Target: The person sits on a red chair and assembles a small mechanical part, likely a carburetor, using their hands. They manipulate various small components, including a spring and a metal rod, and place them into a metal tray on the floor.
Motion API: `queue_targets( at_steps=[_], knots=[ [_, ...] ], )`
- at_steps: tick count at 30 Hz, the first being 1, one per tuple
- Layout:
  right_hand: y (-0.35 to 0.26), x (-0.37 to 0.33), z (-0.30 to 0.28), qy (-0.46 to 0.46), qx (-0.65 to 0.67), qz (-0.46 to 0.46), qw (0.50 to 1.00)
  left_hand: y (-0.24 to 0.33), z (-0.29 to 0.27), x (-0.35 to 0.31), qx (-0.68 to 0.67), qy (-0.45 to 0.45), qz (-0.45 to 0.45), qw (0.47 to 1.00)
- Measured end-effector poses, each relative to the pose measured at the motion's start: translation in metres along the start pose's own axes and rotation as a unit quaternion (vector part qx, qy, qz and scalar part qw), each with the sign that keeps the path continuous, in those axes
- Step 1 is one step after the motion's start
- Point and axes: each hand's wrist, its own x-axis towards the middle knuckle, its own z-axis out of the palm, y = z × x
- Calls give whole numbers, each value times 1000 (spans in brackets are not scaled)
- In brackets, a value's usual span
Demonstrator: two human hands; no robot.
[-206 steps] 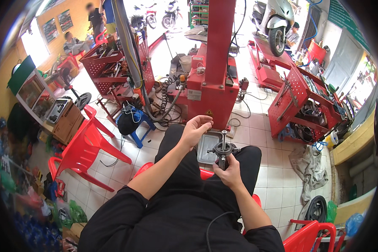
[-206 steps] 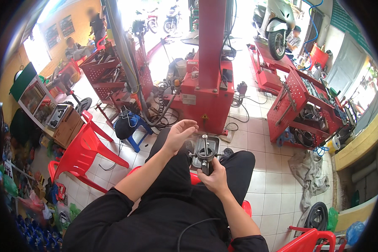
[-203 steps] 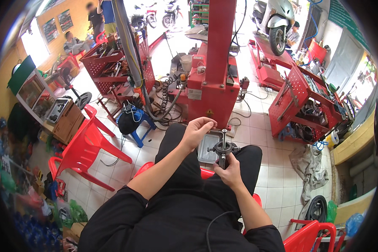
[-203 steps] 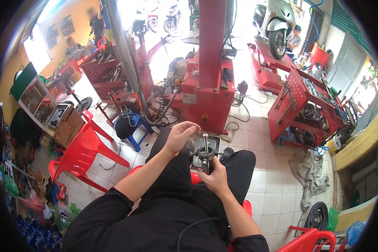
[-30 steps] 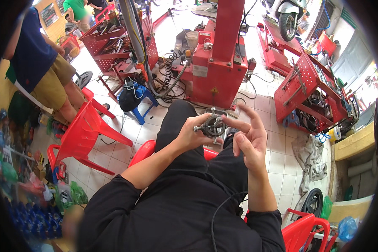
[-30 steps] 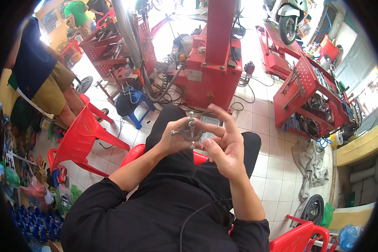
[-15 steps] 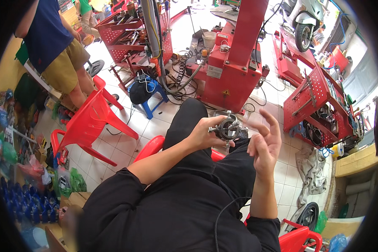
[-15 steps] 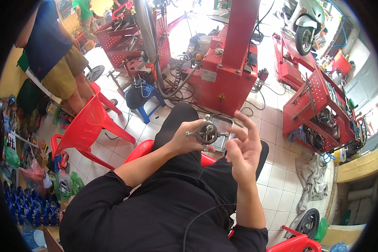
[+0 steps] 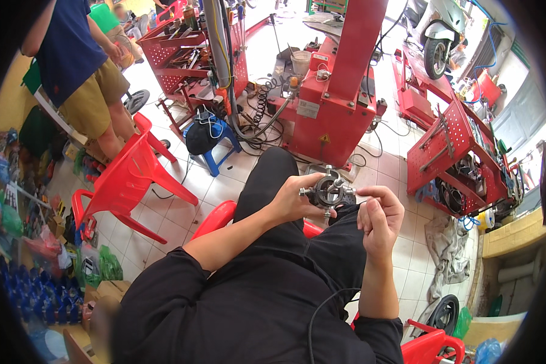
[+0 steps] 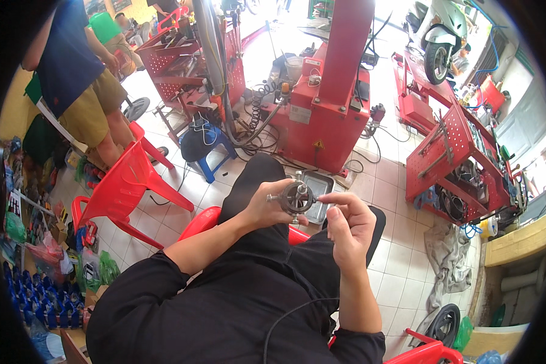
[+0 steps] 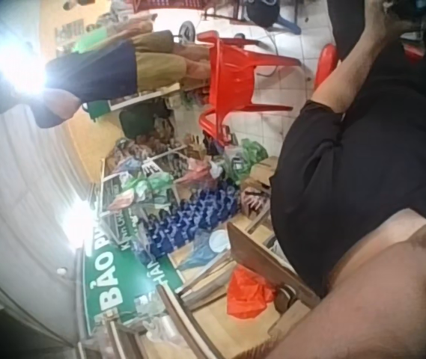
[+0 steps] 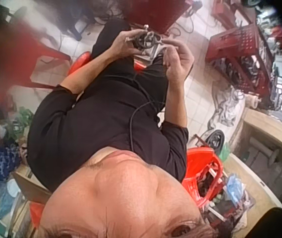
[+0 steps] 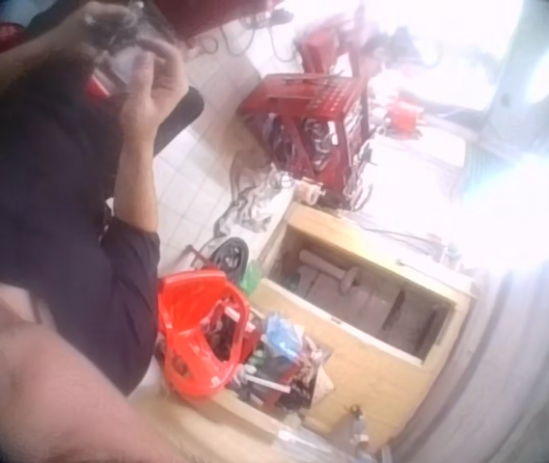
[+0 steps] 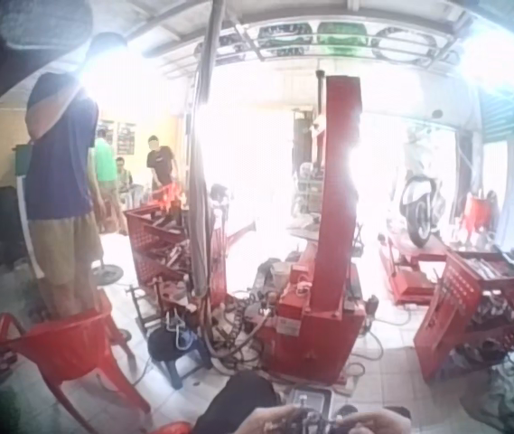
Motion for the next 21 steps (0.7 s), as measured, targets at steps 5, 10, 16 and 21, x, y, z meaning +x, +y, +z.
queue_targets(
  at_steps=[5, 10, 16, 21],
  knots=[
    [-16, 6, 35, 48, 29, -11, 998, 3, -3, -2, -18, 0, -5, 1000],
    [4, 1, 4, 6, 15, -34, 999, 2, -1, 0, -10, -1, -4, 1000],
    [-13, 2, 19, -2, 27, 14, 1000, 2, -2, -3, -1, -2, -11, 1000],
    [-8, 5, 24, 62, 40, -13, 997, 4, -3, -1, 16, -5, -22, 1000]
  ],
)
